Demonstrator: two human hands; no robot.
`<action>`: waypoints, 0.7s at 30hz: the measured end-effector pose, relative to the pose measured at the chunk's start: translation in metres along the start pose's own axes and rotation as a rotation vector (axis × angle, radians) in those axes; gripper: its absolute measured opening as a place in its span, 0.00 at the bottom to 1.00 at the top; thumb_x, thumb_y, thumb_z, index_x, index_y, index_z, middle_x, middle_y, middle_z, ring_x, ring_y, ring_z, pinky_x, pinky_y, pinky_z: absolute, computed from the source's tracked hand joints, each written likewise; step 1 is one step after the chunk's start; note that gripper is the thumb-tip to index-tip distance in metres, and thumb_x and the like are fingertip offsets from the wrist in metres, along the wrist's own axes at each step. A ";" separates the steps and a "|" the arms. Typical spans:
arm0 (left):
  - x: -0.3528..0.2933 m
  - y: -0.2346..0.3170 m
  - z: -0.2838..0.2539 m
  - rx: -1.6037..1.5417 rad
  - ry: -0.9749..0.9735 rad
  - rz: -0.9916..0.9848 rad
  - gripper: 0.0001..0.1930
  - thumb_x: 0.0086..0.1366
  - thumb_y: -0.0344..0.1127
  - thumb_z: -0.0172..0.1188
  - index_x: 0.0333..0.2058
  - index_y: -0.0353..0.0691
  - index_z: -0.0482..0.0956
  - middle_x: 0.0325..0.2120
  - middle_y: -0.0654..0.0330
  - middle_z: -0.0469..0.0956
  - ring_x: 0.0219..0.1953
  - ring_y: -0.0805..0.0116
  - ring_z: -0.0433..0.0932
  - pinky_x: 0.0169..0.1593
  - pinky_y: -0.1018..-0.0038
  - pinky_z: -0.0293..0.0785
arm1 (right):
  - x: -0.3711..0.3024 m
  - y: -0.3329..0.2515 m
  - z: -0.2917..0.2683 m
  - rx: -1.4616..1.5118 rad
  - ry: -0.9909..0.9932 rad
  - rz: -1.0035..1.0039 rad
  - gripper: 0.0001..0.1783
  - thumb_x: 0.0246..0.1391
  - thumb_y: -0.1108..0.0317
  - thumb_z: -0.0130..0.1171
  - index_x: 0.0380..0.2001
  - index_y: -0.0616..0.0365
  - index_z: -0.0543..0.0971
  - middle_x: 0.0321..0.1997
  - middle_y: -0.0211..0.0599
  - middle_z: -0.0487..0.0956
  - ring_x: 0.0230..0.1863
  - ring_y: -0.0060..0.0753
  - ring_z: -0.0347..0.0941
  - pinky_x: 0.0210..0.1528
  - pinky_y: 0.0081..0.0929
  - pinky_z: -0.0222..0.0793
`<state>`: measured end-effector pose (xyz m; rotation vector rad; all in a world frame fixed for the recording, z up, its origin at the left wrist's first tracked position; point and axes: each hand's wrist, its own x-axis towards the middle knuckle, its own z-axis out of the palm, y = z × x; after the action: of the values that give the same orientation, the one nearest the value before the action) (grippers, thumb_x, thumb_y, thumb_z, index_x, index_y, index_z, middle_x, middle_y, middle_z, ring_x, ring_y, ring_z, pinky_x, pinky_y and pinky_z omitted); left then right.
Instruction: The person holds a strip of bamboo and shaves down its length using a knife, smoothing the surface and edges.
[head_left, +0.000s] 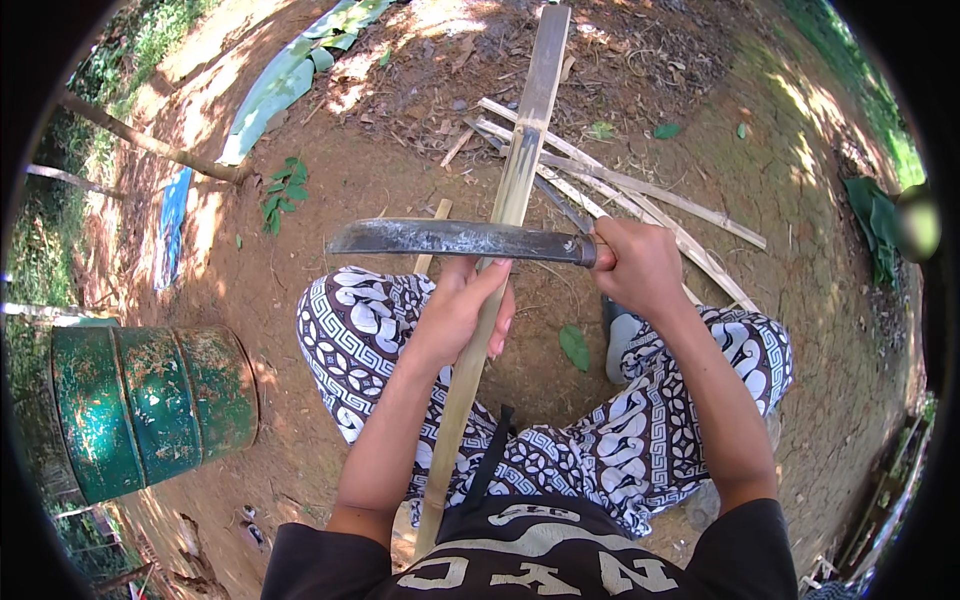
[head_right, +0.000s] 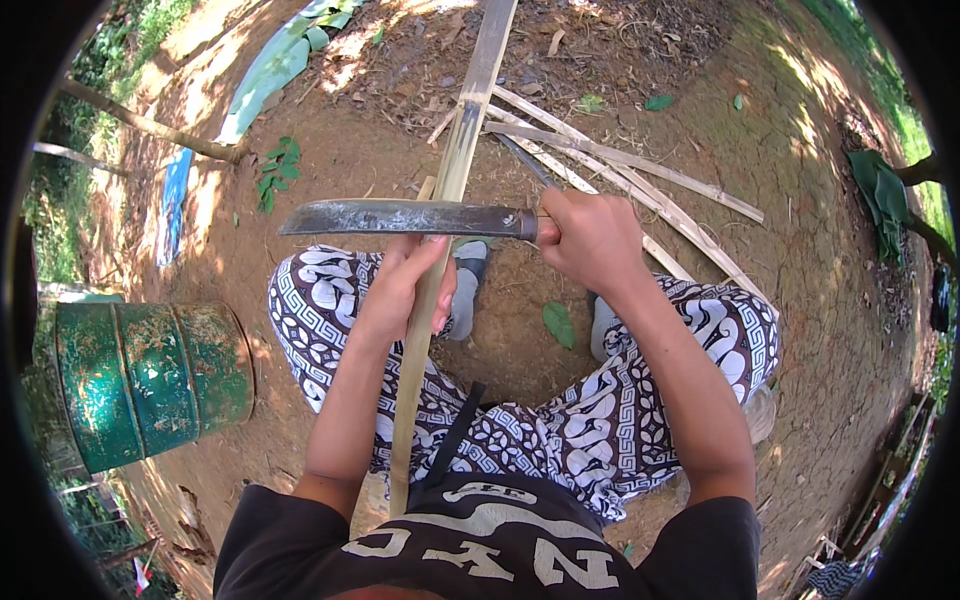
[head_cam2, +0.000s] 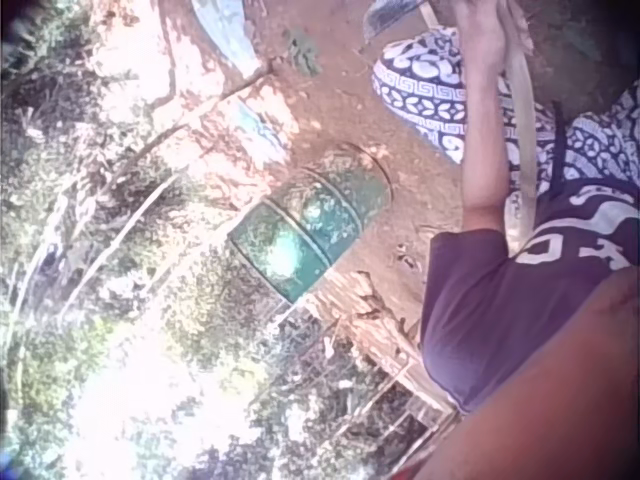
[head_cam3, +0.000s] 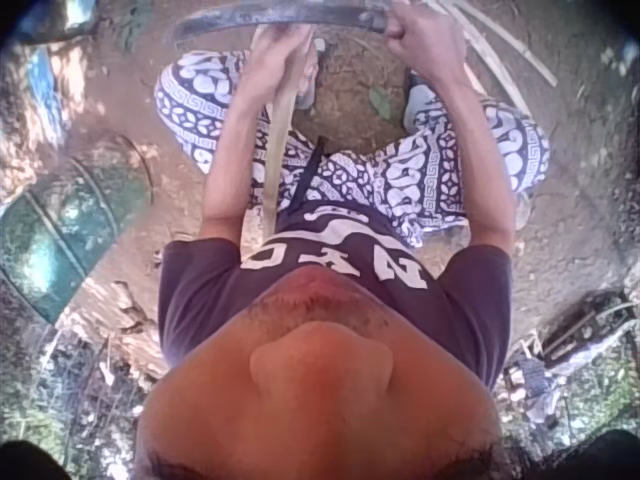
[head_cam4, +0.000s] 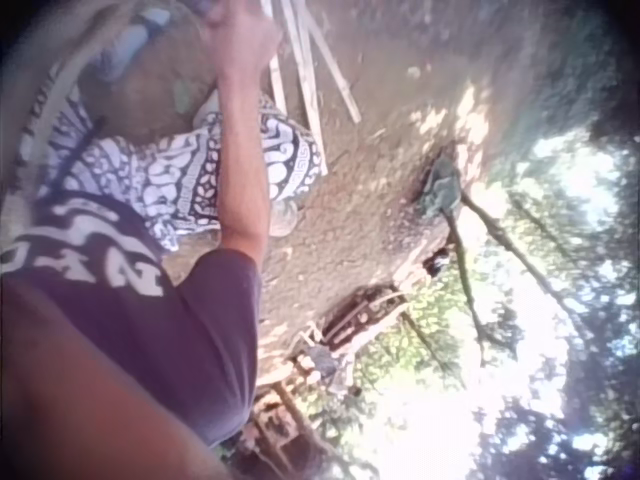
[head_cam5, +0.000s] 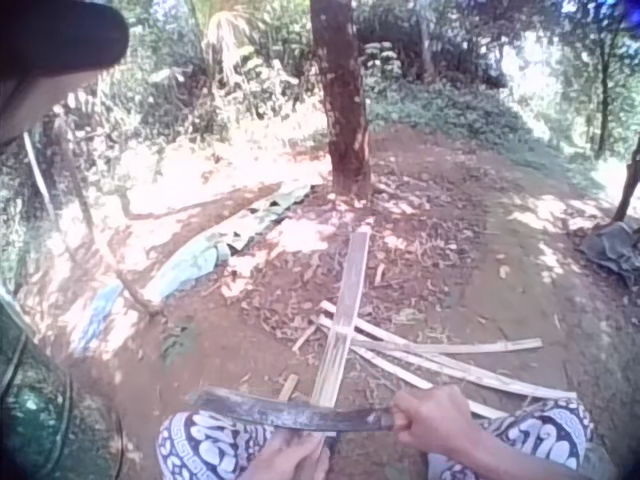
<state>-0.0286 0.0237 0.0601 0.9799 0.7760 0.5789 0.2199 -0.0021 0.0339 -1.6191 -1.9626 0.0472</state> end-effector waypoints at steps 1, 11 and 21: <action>-0.003 0.001 0.003 0.033 0.008 -0.004 0.16 0.75 0.43 0.49 0.47 0.34 0.69 0.20 0.58 0.75 0.14 0.71 0.74 0.18 0.77 0.73 | 0.000 0.000 0.000 -0.009 0.011 -0.028 0.06 0.41 0.68 0.59 0.23 0.55 0.73 0.19 0.39 0.75 0.20 0.50 0.74 0.25 0.45 0.70; -0.007 -0.013 0.011 0.143 -0.071 -0.006 0.12 0.72 0.35 0.55 0.49 0.36 0.68 0.17 0.69 0.67 0.12 0.81 0.65 0.16 0.81 0.62 | -0.002 -0.013 0.004 -0.017 -0.018 -0.129 0.08 0.39 0.68 0.60 0.22 0.54 0.71 0.17 0.36 0.74 0.18 0.46 0.74 0.22 0.42 0.70; -0.009 -0.028 0.018 0.256 0.043 0.067 0.13 0.74 0.32 0.50 0.54 0.38 0.65 0.17 0.73 0.61 0.15 0.84 0.57 0.19 0.80 0.54 | 0.002 -0.005 0.025 -0.067 0.022 -0.184 0.10 0.37 0.68 0.62 0.22 0.54 0.70 0.16 0.36 0.73 0.18 0.44 0.74 0.22 0.40 0.70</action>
<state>-0.0169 -0.0049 0.0437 1.2357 0.8731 0.5688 0.2034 0.0064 0.0157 -1.4662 -2.1075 -0.1090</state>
